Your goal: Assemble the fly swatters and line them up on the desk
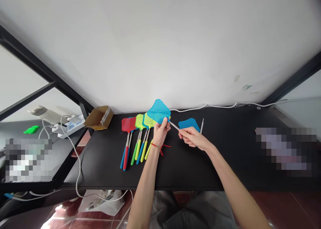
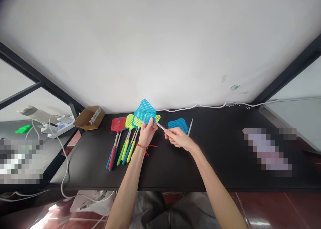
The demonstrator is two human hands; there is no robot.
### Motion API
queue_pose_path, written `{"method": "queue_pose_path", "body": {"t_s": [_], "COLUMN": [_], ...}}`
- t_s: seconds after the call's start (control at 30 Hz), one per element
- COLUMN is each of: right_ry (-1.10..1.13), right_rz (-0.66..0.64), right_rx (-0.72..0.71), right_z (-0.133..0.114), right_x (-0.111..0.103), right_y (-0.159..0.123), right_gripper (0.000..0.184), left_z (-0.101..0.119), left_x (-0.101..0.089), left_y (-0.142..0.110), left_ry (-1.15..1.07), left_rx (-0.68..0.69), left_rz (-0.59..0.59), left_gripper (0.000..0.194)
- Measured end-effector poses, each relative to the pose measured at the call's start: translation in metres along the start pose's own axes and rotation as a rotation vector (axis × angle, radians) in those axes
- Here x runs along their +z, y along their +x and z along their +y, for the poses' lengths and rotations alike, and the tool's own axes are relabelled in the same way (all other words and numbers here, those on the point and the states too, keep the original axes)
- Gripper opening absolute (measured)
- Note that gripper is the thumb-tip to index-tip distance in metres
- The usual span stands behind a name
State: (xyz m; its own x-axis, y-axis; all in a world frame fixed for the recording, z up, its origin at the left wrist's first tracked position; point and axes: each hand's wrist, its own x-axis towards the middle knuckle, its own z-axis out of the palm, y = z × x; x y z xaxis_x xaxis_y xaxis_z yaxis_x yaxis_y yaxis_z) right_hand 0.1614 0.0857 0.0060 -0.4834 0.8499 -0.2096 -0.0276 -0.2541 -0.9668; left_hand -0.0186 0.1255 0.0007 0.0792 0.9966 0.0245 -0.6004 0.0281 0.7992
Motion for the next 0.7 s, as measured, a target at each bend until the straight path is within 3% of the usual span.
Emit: {"method": "queue_pose_path", "body": {"t_s": [0.23, 0.7], "right_ry": [-0.027, 0.145], "right_rz": [-0.036, -0.144], "right_rx": [-0.024, 0.137], "right_z": [-0.005, -0.006], "right_x": [0.001, -0.001], "right_y": [-0.003, -0.004], "right_gripper": [0.045, 0.046], "left_z": [0.004, 0.0], "left_x": [-0.005, -0.012], "left_y": [0.003, 0.001], "left_ry": [-0.12, -0.135], "left_rx": [0.053, 0.038], "left_rz": [0.096, 0.057], "left_gripper": [0.05, 0.074]}}
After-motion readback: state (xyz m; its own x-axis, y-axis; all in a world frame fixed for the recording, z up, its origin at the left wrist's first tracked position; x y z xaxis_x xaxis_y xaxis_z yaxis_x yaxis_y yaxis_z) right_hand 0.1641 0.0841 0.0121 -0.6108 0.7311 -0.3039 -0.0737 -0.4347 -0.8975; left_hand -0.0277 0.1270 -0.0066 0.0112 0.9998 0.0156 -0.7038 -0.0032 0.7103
